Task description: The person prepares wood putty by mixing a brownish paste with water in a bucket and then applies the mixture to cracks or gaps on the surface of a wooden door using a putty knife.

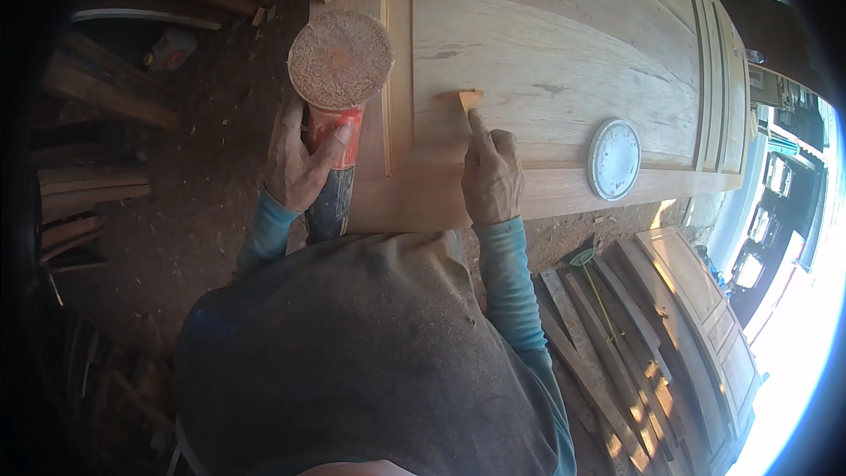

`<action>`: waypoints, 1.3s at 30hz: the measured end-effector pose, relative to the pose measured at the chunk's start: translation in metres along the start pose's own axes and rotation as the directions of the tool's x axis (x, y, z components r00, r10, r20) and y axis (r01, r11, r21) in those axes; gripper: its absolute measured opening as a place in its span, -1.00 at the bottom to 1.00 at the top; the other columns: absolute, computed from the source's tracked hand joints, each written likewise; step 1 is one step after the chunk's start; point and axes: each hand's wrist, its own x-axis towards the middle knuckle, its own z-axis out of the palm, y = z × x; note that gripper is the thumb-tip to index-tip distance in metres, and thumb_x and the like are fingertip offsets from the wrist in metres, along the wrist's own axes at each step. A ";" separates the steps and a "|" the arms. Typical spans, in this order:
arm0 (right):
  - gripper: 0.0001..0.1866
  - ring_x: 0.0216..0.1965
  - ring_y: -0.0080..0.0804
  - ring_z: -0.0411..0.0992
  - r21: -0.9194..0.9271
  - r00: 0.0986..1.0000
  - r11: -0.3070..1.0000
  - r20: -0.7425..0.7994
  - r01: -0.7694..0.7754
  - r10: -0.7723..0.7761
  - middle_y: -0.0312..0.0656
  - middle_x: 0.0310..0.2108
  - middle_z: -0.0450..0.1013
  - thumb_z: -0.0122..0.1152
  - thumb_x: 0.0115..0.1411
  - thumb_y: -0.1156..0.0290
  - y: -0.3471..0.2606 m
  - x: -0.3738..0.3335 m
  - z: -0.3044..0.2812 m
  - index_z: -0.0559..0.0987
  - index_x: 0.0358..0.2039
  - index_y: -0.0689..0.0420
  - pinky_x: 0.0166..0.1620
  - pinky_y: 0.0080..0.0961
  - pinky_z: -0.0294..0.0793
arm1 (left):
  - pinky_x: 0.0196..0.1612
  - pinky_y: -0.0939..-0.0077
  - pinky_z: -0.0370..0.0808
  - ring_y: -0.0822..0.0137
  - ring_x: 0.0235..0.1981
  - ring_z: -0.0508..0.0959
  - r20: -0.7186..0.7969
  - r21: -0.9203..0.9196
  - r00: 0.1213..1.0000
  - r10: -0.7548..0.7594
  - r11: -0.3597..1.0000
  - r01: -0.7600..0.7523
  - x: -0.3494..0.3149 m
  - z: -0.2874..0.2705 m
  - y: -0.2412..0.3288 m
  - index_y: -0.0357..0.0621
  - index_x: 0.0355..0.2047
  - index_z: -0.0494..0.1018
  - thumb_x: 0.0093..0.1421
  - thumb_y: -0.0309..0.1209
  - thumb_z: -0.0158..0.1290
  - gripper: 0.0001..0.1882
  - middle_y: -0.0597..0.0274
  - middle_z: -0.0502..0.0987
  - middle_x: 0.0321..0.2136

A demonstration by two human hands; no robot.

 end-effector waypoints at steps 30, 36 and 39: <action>-0.57 -0.20 -0.07 0.56 -0.024 0.944 0.975 0.256 0.223 -0.209 -0.05 -0.18 0.54 0.32 0.26 0.55 0.079 0.045 -0.055 0.67 0.15 0.01 -0.11 -0.22 0.56 | 0.14 0.06 0.53 -0.05 0.11 0.51 -0.016 0.014 0.999 -0.037 0.999 0.037 0.000 0.002 0.002 -0.36 0.31 0.27 0.26 -0.07 0.29 -0.20 -0.18 0.40 0.10; -0.57 -0.18 -0.08 0.54 -0.001 0.879 0.923 0.303 0.386 -0.368 -0.04 -0.17 0.51 0.32 0.25 0.57 0.081 0.066 -0.048 0.66 0.14 0.02 -0.13 -0.20 0.55 | 0.14 0.07 0.53 -0.01 0.10 0.51 -0.028 0.020 1.000 -0.011 1.000 0.012 0.001 0.002 0.004 -0.34 0.30 0.28 0.26 -0.07 0.28 -0.21 -0.17 0.40 0.10; -0.57 -0.16 -0.10 0.53 0.008 0.843 0.897 0.337 0.443 -0.419 -0.13 -0.21 0.49 0.27 0.27 0.52 0.076 0.072 -0.043 0.66 0.14 -0.08 -0.13 -0.19 0.57 | 0.15 0.07 0.52 0.00 0.10 0.51 -0.040 -0.001 0.999 0.003 1.000 -0.003 0.002 0.003 0.006 -0.34 0.30 0.29 0.26 -0.07 0.28 -0.23 -0.17 0.40 0.10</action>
